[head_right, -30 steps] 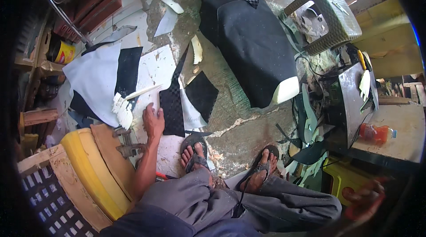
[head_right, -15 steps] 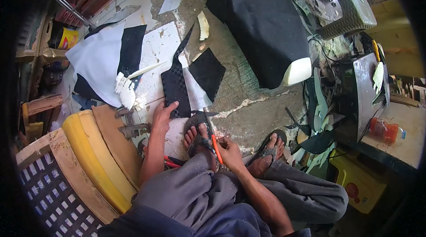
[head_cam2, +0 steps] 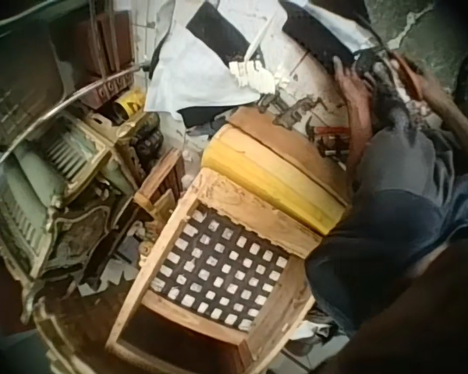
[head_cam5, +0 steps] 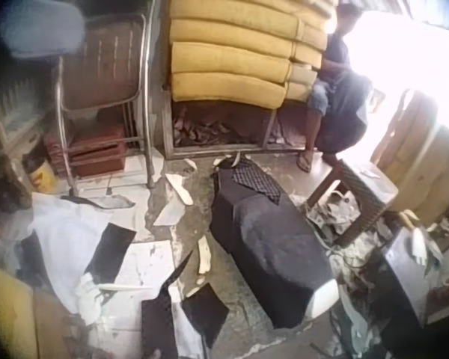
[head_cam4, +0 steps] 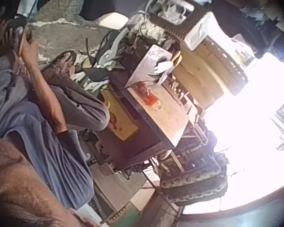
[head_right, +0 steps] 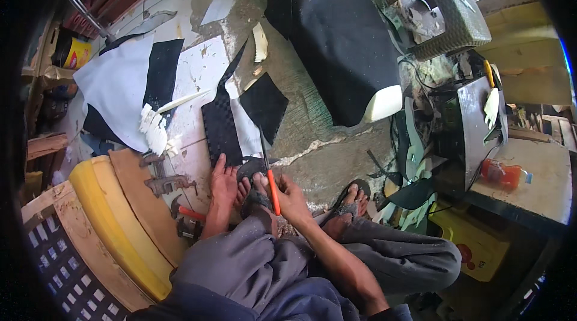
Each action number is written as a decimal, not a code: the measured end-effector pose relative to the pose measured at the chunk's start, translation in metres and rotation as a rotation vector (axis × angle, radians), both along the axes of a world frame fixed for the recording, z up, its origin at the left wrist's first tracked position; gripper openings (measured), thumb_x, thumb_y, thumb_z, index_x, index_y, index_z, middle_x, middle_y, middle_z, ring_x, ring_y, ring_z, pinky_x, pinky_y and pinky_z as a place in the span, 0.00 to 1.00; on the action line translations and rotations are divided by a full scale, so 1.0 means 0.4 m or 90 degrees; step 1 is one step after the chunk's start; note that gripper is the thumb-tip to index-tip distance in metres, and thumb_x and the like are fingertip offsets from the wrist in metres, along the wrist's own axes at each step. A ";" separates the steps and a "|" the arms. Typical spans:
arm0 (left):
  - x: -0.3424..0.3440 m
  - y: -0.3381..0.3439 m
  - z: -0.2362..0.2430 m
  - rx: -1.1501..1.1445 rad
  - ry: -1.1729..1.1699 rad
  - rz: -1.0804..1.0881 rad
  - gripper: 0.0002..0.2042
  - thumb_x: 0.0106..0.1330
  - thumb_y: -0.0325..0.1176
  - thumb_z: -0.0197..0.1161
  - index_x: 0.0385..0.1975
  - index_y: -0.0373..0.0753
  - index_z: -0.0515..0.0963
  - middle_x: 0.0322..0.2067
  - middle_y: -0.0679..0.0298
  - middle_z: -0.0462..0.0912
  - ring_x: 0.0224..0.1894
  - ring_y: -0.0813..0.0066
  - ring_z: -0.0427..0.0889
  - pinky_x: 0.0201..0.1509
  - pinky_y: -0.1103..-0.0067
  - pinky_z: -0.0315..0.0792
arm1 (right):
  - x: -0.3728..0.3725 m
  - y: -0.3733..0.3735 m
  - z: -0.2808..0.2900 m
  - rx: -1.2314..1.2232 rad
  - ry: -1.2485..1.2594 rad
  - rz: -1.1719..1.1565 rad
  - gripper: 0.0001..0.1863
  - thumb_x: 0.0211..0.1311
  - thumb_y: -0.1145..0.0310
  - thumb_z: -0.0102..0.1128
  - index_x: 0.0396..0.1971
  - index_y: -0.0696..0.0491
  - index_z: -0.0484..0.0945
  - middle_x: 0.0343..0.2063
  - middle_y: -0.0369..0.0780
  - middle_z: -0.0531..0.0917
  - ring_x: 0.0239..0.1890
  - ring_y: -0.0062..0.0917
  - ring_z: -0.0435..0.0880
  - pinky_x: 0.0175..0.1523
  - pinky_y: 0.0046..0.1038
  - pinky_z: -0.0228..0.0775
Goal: The person is sitting on the floor in a workshop, using scissors to cut a piece of black fabric. They then drape the fabric over a white foam seat, smooth it out, and trim the excess material to fit the seat's shape. The person also cuts a smaller piece of patterned fabric and places it on the seat.
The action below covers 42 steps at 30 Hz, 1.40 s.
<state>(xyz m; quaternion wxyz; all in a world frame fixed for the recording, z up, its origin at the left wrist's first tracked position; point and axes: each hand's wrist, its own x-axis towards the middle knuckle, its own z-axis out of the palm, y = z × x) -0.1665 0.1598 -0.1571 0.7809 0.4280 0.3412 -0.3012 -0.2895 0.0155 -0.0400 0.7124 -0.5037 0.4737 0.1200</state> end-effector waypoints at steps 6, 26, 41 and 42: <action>0.019 0.001 -0.054 0.092 0.003 0.008 0.23 0.63 0.34 0.73 0.56 0.37 0.74 0.46 0.60 0.80 0.45 0.65 0.79 0.49 0.71 0.75 | 0.007 -0.007 -0.007 -0.035 -0.013 0.049 0.21 0.70 0.48 0.63 0.41 0.53 0.77 0.23 0.30 0.76 0.22 0.13 0.73 0.27 0.19 0.65; 0.018 -0.030 0.028 0.244 -0.073 0.040 0.30 0.59 0.19 0.69 0.58 0.35 0.60 0.54 0.51 0.70 0.49 0.57 0.79 0.45 0.62 0.81 | 0.038 0.064 -0.118 0.078 0.092 0.185 0.46 0.59 0.34 0.67 0.58 0.64 0.74 0.41 0.42 0.83 0.42 0.24 0.80 0.47 0.26 0.73; 0.023 -0.027 0.035 0.279 -0.090 0.030 0.36 0.59 0.19 0.68 0.65 0.34 0.54 0.55 0.48 0.70 0.47 0.57 0.81 0.42 0.65 0.83 | 0.062 0.113 -0.148 0.039 0.101 0.139 0.28 0.66 0.52 0.70 0.52 0.60 0.79 0.40 0.32 0.82 0.43 0.15 0.78 0.53 0.17 0.69; 0.022 -0.026 0.032 0.279 -0.090 0.029 0.36 0.59 0.19 0.68 0.65 0.34 0.53 0.55 0.48 0.70 0.47 0.57 0.81 0.42 0.65 0.83 | 0.060 0.116 -0.155 0.055 0.081 0.129 0.25 0.67 0.54 0.69 0.51 0.60 0.79 0.39 0.31 0.82 0.42 0.14 0.78 0.52 0.17 0.69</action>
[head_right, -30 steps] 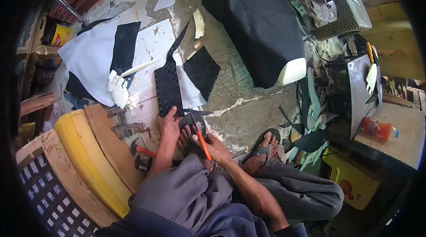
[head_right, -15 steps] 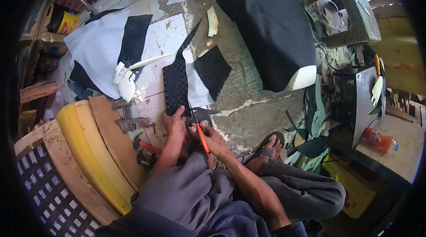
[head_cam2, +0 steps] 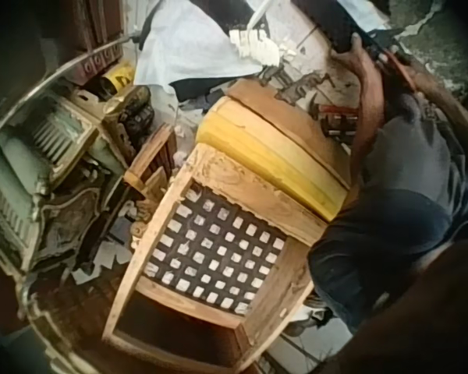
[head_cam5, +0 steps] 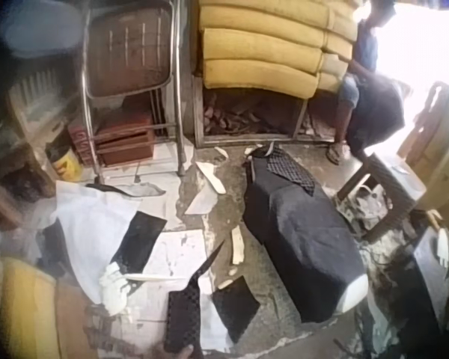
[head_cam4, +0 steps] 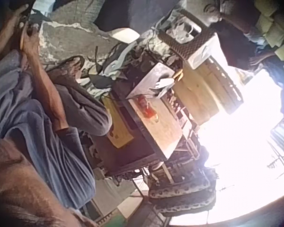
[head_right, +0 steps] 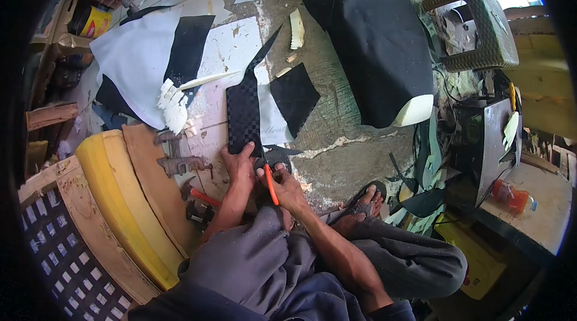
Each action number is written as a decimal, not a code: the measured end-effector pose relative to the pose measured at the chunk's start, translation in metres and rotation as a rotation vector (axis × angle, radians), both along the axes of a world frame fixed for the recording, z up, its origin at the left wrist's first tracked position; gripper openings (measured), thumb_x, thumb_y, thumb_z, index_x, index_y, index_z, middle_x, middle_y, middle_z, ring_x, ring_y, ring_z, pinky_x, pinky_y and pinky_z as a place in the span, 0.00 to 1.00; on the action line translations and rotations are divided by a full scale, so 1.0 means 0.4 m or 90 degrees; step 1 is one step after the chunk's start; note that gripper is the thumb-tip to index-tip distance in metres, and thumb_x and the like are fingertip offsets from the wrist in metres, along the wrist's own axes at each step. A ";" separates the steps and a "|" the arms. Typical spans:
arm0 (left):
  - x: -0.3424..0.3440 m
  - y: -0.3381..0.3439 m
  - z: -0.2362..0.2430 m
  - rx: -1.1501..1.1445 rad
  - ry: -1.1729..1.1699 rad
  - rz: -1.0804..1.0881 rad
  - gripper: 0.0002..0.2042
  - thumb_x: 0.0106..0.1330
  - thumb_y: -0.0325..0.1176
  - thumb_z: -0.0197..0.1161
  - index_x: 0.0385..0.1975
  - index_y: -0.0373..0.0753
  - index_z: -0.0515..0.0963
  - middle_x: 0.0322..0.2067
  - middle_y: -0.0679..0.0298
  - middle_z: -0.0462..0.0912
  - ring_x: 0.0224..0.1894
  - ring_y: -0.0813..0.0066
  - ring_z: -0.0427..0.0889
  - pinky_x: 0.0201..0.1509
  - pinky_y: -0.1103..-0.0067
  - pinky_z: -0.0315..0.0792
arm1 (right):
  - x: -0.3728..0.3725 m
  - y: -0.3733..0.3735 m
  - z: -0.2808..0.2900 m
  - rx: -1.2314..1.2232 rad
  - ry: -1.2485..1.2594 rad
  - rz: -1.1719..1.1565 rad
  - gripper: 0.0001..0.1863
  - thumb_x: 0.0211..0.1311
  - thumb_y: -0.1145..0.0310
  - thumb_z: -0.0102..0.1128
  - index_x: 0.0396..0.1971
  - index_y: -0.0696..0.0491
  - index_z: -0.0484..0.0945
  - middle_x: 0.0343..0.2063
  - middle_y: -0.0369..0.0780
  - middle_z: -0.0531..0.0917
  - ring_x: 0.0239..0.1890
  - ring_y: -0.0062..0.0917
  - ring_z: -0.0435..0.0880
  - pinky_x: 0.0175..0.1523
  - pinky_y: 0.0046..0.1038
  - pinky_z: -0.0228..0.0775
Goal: The person is sitting on the floor in a workshop, using scissors to cut a piece of black fabric. They then drape the fabric over a white foam seat, smooth it out, and trim the excess material to fit the seat's shape. The person also cuts a smaller piece of patterned fabric and places it on the seat.
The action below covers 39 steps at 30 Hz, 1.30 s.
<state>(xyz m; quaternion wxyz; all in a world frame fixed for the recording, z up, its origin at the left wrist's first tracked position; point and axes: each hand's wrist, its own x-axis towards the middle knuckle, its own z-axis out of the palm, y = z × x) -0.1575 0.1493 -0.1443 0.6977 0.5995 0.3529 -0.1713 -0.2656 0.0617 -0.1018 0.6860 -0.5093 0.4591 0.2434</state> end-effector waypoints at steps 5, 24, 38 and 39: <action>-0.002 -0.001 0.008 0.009 0.024 -0.030 0.36 0.60 0.20 0.69 0.64 0.35 0.53 0.54 0.50 0.68 0.47 0.62 0.78 0.42 0.70 0.80 | -0.045 0.033 -0.085 -0.008 -0.080 -0.066 0.20 0.69 0.59 0.67 0.49 0.60 0.79 0.37 0.31 0.81 0.41 0.13 0.78 0.49 0.14 0.69; -0.013 0.043 0.006 -0.065 0.001 -0.028 0.35 0.59 0.19 0.69 0.64 0.36 0.57 0.53 0.54 0.71 0.49 0.64 0.79 0.45 0.71 0.80 | 0.088 0.020 0.021 -0.138 -0.055 0.000 0.27 0.64 0.41 0.67 0.36 0.54 0.76 0.22 0.31 0.75 0.22 0.13 0.71 0.24 0.20 0.61; -0.010 0.031 0.066 -0.111 0.004 -0.015 0.31 0.60 0.17 0.68 0.60 0.34 0.59 0.53 0.55 0.73 0.52 0.66 0.78 0.58 0.71 0.76 | 0.143 -0.006 0.012 -0.012 -0.073 -0.049 0.28 0.64 0.40 0.67 0.35 0.54 0.77 0.22 0.30 0.75 0.23 0.12 0.71 0.27 0.19 0.61; -0.011 0.036 0.057 -0.098 0.003 -0.015 0.30 0.60 0.17 0.68 0.60 0.34 0.60 0.52 0.55 0.74 0.52 0.66 0.78 0.58 0.71 0.76 | 0.140 -0.003 -0.001 -0.007 -0.082 -0.048 0.27 0.65 0.41 0.66 0.37 0.54 0.79 0.21 0.29 0.74 0.23 0.12 0.70 0.27 0.19 0.60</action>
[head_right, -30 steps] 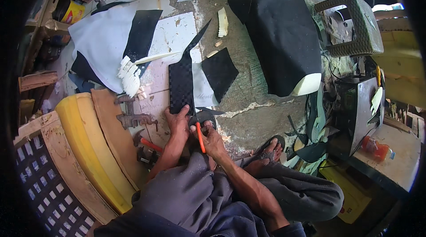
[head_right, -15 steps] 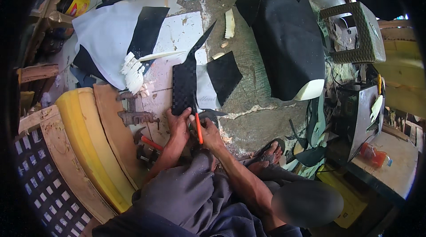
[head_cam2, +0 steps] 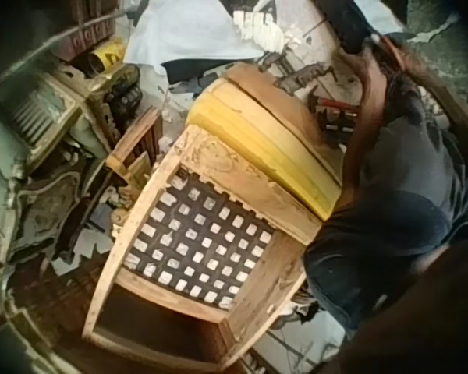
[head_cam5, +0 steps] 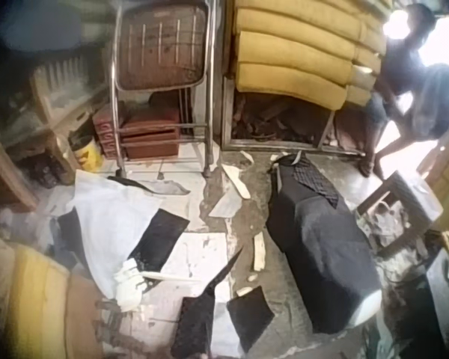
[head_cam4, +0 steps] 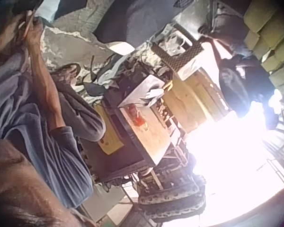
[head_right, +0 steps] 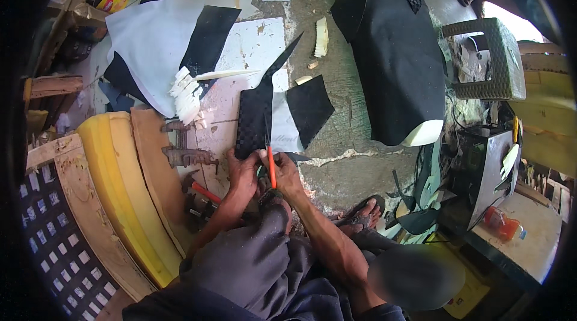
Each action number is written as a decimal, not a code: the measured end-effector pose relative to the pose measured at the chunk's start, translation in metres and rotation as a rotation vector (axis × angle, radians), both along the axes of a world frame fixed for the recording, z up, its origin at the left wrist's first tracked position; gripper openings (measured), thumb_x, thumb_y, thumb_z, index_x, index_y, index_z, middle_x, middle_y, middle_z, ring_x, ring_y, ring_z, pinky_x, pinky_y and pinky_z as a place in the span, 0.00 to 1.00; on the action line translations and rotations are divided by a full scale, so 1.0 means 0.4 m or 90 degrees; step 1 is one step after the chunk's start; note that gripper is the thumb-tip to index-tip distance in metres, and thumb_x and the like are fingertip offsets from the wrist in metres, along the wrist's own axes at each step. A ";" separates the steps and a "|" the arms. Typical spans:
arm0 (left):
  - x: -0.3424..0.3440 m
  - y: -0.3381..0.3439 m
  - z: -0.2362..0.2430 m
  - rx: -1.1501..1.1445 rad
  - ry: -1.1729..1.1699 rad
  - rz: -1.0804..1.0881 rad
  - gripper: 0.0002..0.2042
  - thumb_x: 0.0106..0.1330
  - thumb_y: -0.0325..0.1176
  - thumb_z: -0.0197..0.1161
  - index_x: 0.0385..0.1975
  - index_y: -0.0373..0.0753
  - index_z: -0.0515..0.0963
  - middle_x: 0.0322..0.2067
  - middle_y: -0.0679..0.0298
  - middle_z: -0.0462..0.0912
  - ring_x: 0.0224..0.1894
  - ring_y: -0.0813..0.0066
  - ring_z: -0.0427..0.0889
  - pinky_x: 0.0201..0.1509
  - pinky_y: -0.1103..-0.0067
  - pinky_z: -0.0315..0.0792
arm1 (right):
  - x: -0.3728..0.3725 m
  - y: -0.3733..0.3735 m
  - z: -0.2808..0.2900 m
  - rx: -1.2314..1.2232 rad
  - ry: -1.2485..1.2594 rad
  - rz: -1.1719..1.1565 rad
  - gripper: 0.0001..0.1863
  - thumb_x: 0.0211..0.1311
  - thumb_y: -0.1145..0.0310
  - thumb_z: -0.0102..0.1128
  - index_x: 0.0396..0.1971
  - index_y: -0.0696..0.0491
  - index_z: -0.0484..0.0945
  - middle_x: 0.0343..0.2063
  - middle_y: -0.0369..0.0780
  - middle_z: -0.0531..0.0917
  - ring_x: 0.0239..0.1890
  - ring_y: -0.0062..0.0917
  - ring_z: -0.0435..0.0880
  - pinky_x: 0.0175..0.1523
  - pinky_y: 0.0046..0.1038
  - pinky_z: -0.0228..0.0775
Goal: The person is sitting on the floor in a workshop, using scissors to cut a piece of black fabric. They then drape the fabric over a white foam seat, smooth it out, and trim the excess material to fit the seat's shape. The person also cuts a smaller piece of patterned fabric and places it on the seat.
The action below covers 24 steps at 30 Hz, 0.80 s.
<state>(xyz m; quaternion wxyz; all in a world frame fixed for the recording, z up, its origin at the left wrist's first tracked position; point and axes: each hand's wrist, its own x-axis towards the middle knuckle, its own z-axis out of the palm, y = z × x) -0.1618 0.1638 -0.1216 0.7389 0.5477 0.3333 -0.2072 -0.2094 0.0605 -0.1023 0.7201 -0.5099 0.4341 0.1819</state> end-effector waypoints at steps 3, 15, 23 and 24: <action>-0.002 0.013 -0.021 0.013 -0.008 0.003 0.29 0.60 0.16 0.68 0.59 0.34 0.60 0.52 0.55 0.74 0.52 0.66 0.78 0.58 0.71 0.76 | -0.005 0.010 -0.013 -0.011 -0.004 0.017 0.30 0.65 0.38 0.64 0.39 0.56 0.80 0.22 0.30 0.75 0.23 0.14 0.70 0.28 0.21 0.62; -0.014 0.019 -0.014 -0.014 -0.021 -0.013 0.29 0.60 0.15 0.66 0.59 0.36 0.60 0.53 0.55 0.75 0.53 0.65 0.79 0.58 0.71 0.77 | 0.035 -0.009 -0.025 -0.068 -0.005 0.057 0.31 0.62 0.38 0.68 0.32 0.56 0.77 0.22 0.32 0.76 0.23 0.15 0.70 0.28 0.21 0.63; -0.018 0.031 -0.027 -0.024 -0.016 -0.013 0.30 0.62 0.16 0.65 0.61 0.36 0.58 0.53 0.54 0.74 0.51 0.65 0.79 0.54 0.71 0.77 | 0.060 -0.027 -0.057 -0.104 -0.013 0.090 0.33 0.62 0.34 0.65 0.29 0.56 0.76 0.21 0.33 0.74 0.25 0.17 0.69 0.29 0.23 0.63; -0.016 0.033 -0.021 -0.017 -0.007 -0.019 0.30 0.61 0.16 0.65 0.61 0.36 0.58 0.53 0.54 0.74 0.51 0.65 0.79 0.54 0.71 0.77 | 0.062 -0.023 -0.054 -0.106 -0.005 0.091 0.33 0.62 0.34 0.64 0.29 0.56 0.76 0.21 0.33 0.73 0.25 0.17 0.69 0.29 0.24 0.63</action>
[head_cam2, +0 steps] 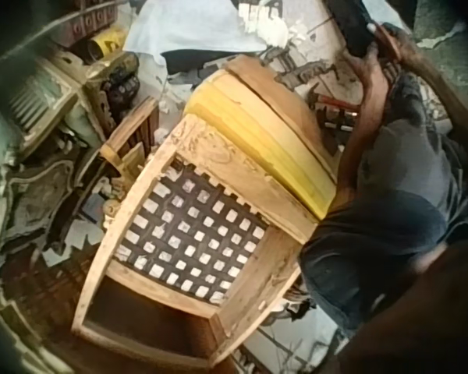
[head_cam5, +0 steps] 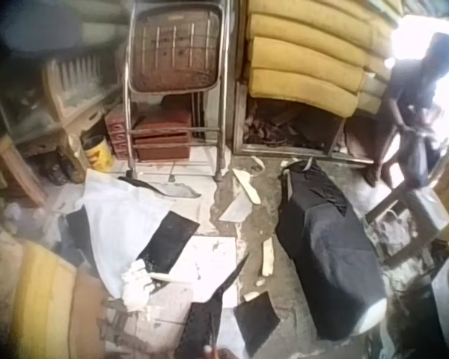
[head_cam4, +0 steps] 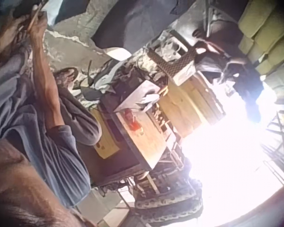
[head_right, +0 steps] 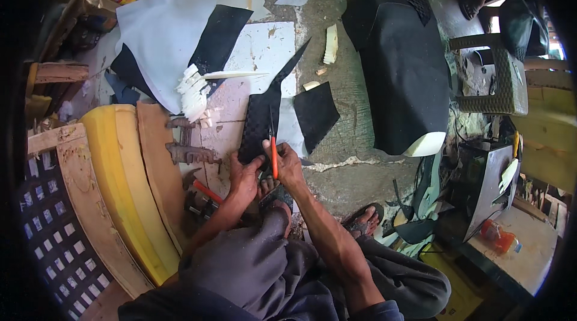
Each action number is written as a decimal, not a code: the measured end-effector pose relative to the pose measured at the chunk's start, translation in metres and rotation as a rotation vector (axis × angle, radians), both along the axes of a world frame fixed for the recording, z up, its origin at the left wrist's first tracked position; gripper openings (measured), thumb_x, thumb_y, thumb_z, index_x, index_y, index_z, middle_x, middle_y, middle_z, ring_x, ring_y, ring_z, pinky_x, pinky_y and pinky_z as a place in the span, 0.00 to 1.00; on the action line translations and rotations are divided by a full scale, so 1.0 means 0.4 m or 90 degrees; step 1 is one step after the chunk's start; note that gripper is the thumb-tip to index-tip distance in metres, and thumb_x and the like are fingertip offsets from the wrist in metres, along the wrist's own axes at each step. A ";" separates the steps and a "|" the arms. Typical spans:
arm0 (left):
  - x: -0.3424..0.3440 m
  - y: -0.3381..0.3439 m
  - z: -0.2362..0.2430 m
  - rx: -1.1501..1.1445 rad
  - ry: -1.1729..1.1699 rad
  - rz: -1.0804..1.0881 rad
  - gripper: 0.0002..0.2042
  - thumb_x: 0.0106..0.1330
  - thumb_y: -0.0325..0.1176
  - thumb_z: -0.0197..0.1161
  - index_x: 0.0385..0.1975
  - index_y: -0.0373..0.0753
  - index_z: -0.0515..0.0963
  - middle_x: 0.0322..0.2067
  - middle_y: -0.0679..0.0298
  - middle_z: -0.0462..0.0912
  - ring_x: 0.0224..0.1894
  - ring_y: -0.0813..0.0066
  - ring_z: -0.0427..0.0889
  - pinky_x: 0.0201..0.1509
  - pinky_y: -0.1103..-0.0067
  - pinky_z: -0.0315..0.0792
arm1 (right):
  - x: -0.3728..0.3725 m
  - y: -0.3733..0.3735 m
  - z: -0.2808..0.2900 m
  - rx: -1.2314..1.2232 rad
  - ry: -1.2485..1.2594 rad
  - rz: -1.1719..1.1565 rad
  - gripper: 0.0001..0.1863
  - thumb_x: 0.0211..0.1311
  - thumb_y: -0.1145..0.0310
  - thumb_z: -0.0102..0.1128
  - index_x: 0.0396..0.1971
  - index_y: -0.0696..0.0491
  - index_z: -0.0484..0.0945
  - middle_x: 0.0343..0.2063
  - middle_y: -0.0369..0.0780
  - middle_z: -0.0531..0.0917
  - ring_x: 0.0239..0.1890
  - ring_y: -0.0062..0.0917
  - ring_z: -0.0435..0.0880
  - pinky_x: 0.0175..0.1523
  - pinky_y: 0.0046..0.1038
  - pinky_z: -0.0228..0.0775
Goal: The person is sitting on the floor in a workshop, using scissors to cut a piece of black fabric. They then drape the fabric over a white foam seat, smooth it out, and trim the excess material to fit the seat's shape. The person also cuts a smaller piece of patterned fabric and places it on the seat.
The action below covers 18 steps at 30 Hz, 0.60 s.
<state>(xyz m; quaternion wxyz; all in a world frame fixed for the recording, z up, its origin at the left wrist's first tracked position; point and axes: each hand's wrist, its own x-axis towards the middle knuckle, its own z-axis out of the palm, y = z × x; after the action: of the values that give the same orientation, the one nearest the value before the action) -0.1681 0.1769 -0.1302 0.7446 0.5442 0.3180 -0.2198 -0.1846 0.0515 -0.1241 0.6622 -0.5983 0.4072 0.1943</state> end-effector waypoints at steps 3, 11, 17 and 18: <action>0.002 0.003 0.010 0.012 0.009 -0.006 0.30 0.61 0.16 0.65 0.61 0.36 0.58 0.52 0.54 0.74 0.50 0.65 0.79 0.54 0.71 0.78 | 0.019 -0.006 0.008 -0.008 -0.018 -0.007 0.32 0.62 0.35 0.65 0.28 0.55 0.76 0.20 0.32 0.72 0.24 0.17 0.68 0.28 0.23 0.61; 0.004 0.024 -0.003 -0.024 -0.019 -0.002 0.28 0.60 0.17 0.66 0.59 0.38 0.61 0.50 0.58 0.77 0.49 0.67 0.80 0.53 0.70 0.77 | 0.034 -0.049 -0.045 0.055 -0.062 -0.008 0.30 0.63 0.36 0.65 0.27 0.53 0.76 0.19 0.30 0.72 0.21 0.13 0.68 0.26 0.20 0.59; 0.021 0.053 0.024 0.015 0.034 -0.031 0.29 0.60 0.19 0.68 0.59 0.41 0.63 0.50 0.61 0.78 0.48 0.70 0.80 0.51 0.70 0.77 | 0.047 -0.090 -0.015 0.114 -0.043 0.038 0.29 0.63 0.36 0.66 0.29 0.52 0.76 0.18 0.29 0.72 0.19 0.13 0.69 0.25 0.20 0.60; 0.020 0.062 0.018 0.000 0.026 -0.041 0.29 0.60 0.19 0.68 0.59 0.40 0.63 0.49 0.61 0.77 0.48 0.71 0.80 0.52 0.72 0.77 | 0.053 -0.094 -0.010 0.137 -0.044 0.036 0.29 0.62 0.36 0.66 0.30 0.52 0.77 0.18 0.29 0.72 0.19 0.13 0.69 0.24 0.20 0.61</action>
<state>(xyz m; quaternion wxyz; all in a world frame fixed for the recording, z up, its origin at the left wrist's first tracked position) -0.1602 0.2015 -0.1229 0.7304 0.5497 0.3158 -0.2544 -0.1635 0.0139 -0.1279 0.7306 -0.5410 0.3439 0.2350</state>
